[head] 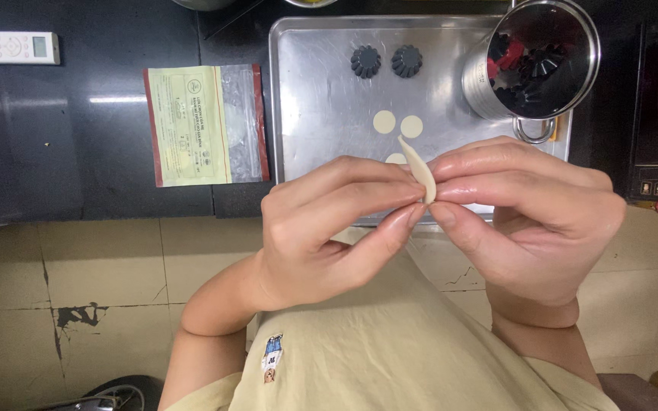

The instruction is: The person pinches and folds small round dough pieces by hand on a metal tray, then brushes them with egg wash using a brush. They then press the dough pieces into black fluted tart molds, shaping the dough inside the molds with their fingers.

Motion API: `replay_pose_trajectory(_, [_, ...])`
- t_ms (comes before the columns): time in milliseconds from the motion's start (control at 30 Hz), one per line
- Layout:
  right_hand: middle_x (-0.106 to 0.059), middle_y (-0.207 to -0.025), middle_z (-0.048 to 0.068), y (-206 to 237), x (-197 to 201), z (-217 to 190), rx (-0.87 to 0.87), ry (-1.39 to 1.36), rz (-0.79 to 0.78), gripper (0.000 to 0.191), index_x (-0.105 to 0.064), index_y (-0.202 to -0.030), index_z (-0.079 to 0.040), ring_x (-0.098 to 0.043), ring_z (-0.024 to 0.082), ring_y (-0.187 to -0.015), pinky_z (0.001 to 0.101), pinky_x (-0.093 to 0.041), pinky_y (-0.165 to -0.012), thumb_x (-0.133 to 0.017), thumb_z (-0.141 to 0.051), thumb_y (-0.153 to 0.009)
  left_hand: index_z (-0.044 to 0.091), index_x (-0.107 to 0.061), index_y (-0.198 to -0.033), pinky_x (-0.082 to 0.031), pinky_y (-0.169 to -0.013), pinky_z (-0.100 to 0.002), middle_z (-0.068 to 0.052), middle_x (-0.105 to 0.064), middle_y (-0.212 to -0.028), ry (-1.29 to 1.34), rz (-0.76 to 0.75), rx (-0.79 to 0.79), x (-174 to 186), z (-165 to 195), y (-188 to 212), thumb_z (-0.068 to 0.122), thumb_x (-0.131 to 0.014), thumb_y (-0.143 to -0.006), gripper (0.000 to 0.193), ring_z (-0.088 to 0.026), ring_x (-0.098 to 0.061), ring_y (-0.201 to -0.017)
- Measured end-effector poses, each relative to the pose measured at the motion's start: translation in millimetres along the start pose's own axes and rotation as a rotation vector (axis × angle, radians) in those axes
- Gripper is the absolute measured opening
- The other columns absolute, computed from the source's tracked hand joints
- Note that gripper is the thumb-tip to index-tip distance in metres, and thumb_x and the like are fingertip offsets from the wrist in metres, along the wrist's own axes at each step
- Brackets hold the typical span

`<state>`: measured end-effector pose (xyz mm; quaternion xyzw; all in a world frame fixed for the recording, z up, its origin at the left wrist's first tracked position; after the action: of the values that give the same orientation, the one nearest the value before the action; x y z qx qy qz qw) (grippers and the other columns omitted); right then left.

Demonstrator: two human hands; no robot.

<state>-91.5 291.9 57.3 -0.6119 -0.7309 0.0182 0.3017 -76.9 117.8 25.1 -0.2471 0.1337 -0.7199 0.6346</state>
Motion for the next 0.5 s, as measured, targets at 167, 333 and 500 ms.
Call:
replay_pose_trajectory(167, [-0.070,-0.095,0.019,-0.6,0.1,-4.2,0.021,0.021,0.026,0.020,-0.067,-0.092,0.004,-0.074,0.026,-0.089,0.0284,-0.060,-0.077,-0.079,0.008,-0.076,0.000,-0.071,-0.110,-0.066,-0.081,-0.024,-0.014,-0.072,-0.110,0.003,-0.014,-0.030,0.3,5.2,-4.9,-0.003,-0.078,-0.093,0.019,-0.020,-0.077,-0.097])
replay_pose_trajectory(333, [-0.071,-0.096,0.020,-3.5,-1.0,-9.0,0.040,0.077,-0.005,0.020,-0.068,-0.092,0.004,-0.075,0.027,-0.092,0.0271,-0.062,-0.075,-0.078,0.010,-0.076,-0.003,-0.071,-0.103,-0.065,-0.078,-0.027,-0.015,-0.072,-0.103,-0.020,-0.021,-0.043,2.3,9.3,-9.4,-0.003,-0.078,-0.088,0.017,-0.023,-0.077,-0.096])
replay_pose_trajectory(500, [-0.072,-0.097,0.019,-5.1,-1.5,-13.9,0.041,0.130,-0.055,0.020,-0.069,-0.093,0.004,-0.075,0.027,-0.092,0.0260,-0.061,-0.076,-0.078,0.010,-0.076,0.000,-0.072,-0.107,-0.065,-0.077,-0.023,-0.012,-0.074,-0.103,-0.023,-0.041,0.005,4.0,6.9,-7.1,0.000,-0.078,-0.094,0.014,-0.017,-0.078,-0.092])
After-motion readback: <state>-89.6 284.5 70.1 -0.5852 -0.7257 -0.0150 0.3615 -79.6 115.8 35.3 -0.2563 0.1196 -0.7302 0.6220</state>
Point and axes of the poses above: each hand's wrist, its own y-axis away from the middle knuckle, its own x-axis out of the back of the hand, z = x × y, the point moved 4 cm from there along -y, towards the middle knuckle
